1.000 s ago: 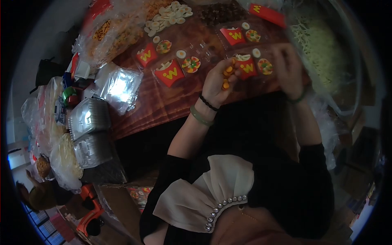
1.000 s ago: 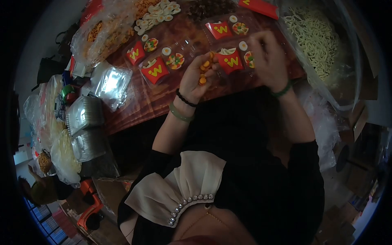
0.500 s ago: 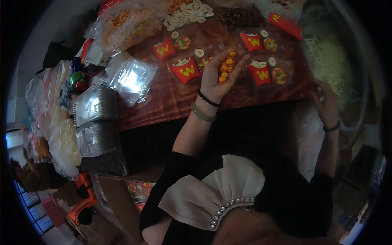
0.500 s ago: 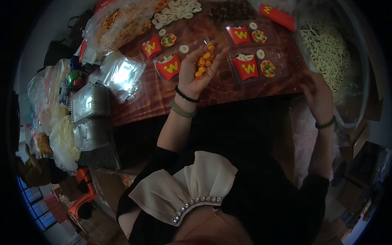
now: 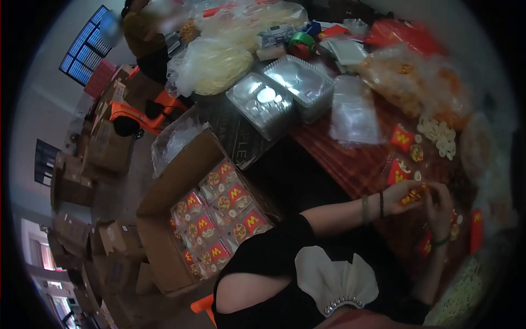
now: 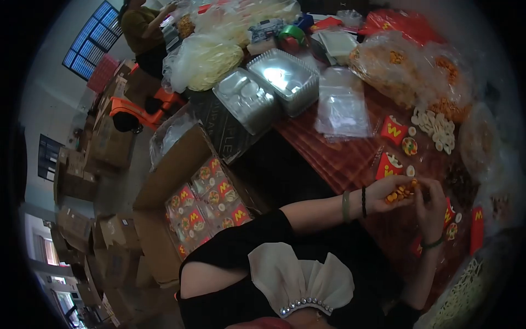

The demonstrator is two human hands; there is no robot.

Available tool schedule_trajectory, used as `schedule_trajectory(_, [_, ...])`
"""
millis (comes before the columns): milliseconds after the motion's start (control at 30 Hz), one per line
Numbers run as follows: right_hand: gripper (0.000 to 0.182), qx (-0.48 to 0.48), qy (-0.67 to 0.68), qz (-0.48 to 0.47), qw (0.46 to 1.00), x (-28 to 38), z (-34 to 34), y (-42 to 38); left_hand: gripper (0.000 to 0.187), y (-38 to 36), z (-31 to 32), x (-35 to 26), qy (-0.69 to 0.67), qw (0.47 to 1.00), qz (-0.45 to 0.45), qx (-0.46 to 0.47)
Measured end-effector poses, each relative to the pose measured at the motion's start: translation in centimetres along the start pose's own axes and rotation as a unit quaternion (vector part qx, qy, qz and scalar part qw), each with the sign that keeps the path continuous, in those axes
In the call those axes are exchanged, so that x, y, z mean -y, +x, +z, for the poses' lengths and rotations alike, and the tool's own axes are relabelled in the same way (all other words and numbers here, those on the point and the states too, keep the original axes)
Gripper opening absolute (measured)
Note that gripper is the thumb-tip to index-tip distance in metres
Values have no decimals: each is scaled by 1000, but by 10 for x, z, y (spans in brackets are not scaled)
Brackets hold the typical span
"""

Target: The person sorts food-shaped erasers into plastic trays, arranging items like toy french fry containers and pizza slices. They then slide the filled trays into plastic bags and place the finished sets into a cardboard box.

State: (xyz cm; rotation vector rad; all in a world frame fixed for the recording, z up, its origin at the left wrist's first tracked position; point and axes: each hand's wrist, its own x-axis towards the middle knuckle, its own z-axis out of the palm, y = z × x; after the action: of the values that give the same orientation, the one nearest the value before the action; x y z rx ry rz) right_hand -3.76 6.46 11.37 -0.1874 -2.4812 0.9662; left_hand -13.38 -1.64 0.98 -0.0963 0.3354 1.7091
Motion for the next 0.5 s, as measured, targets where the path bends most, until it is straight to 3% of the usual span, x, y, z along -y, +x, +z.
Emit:
schedule_trajectory(100, [16,87,-15,32,996,-18,1,12,21,-1,2,-7,24,999,-6,-24])
schedule_trajectory(200, [16,101,-71,-40,992,-30,1,20,23,-11,14,-17,69,997,-9,-43])
schedule_trajectory(267, [15,112,-70,-40,991,-42,-1,26,25,8,-8,-14,88,996,25,-5])
schedule_trajectory(367, [14,60,24,37,997,-75,-17,35,28,-11,7,-35,112,993,-21,30])
schedule_trajectory(400, [16,26,55,64,996,-87,-24,38,24,-25,26,-36,119,992,29,-17])
schedule_trajectory(500, [20,-47,19,104,993,-131,-35,50,27,-27,19,-44,173,983,42,-48])
